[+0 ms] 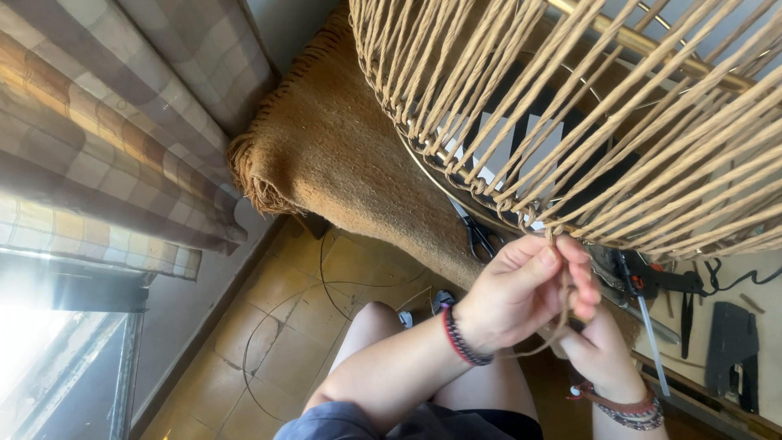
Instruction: Trimming and stapling wicker strands to a circular frame to assemble a furniture item.
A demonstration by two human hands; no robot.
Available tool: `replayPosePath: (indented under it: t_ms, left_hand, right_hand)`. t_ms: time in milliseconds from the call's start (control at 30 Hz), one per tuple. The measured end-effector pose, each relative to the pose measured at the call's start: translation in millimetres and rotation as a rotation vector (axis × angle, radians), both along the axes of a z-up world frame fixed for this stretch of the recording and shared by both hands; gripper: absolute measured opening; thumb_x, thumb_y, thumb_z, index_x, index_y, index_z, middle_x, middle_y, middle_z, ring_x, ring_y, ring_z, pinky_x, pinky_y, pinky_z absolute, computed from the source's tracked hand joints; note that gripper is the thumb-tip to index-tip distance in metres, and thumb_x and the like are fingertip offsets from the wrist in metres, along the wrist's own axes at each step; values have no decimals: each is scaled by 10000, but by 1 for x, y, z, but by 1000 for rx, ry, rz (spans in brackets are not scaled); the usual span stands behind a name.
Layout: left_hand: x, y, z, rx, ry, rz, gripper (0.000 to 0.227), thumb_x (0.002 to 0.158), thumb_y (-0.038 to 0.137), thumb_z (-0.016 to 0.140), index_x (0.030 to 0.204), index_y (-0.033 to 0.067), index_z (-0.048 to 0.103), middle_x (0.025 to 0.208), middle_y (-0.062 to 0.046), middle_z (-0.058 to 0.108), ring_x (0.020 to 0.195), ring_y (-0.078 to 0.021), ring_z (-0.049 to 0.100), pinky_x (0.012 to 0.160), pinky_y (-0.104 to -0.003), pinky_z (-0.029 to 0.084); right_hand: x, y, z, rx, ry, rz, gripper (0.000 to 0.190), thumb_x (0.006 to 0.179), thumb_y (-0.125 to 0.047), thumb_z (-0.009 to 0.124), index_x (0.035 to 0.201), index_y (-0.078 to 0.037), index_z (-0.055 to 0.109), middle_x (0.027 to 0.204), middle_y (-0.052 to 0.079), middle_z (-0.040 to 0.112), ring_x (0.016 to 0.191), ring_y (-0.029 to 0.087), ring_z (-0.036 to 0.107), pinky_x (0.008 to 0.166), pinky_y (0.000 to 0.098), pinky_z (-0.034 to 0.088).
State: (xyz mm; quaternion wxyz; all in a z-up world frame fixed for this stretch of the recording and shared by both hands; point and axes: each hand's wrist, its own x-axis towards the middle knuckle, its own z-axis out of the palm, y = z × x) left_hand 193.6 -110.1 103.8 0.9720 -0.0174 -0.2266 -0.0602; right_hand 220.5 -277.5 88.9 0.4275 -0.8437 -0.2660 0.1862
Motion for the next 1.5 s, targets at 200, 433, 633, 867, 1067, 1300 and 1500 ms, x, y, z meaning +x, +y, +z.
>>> replayPosePath:
  t_ms: [200, 433, 633, 867, 1067, 1300, 1500]
  left_hand:
    - [20, 8, -18, 315, -59, 374, 175, 1130, 63, 608, 1243, -2, 725, 1186, -187, 755, 1117, -263, 761, 1156, -401, 587]
    - [19, 18, -39, 489, 64, 519, 193, 929, 81, 804, 1108, 44, 743, 1204, -230, 720, 988, -296, 754, 945, -373, 654]
    - [9, 18, -25, 601, 94, 624, 203, 910, 95, 814, 1096, 62, 740, 1197, -161, 741, 962, -212, 736, 948, -357, 638]
    - [-5, 18, -9, 680, 242, 618, 238, 844, 38, 835, 1043, 78, 711, 1097, -136, 754, 1075, -168, 738, 984, -280, 633]
    - [-18, 33, 13, 664, 266, 556, 190, 835, 78, 845, 951, 33, 702, 867, -76, 745, 708, -96, 708, 725, -190, 629]
    - [-28, 60, 42, 1425, 143, 1211, 165, 875, 208, 821, 887, 129, 677, 829, 11, 668, 718, -95, 638, 708, -236, 541]
    - [-28, 70, 42, 1583, -2, 1317, 134, 924, 169, 799, 958, 112, 683, 909, -9, 698, 779, -129, 688, 698, -250, 570]
  right_hand:
    - [-11, -10, 1, 66, -46, -115, 316, 775, 12, 542, 831, -47, 847, 1005, 82, 828, 1026, 229, 737, 993, 355, 553]
    - [-19, -9, 4, 274, 140, -102, 301, 797, 106, 452, 965, 21, 687, 1041, 173, 747, 886, 264, 782, 794, 351, 693]
    - [-22, -13, 2, 244, 200, -135, 266, 812, 99, 494, 973, 13, 687, 1023, 160, 763, 794, 283, 828, 783, 348, 670]
    - [-21, -15, 20, 92, 50, -103, 348, 809, 102, 487, 1076, -16, 676, 1097, 90, 782, 842, 250, 872, 839, 322, 637]
    - [-23, -11, 65, -422, -357, -172, 356, 879, -114, 614, 1235, -98, 620, 1135, 64, 734, 1015, 308, 727, 920, 455, 538]
    - [-38, 7, 96, -678, -741, -160, 413, 874, -117, 621, 1276, -30, 586, 1126, 153, 629, 971, 369, 673, 798, 475, 578]
    - [-46, 17, 101, -820, -850, -196, 393, 910, -188, 605, 1284, -67, 595, 1149, 109, 608, 1056, 326, 669, 833, 423, 591]
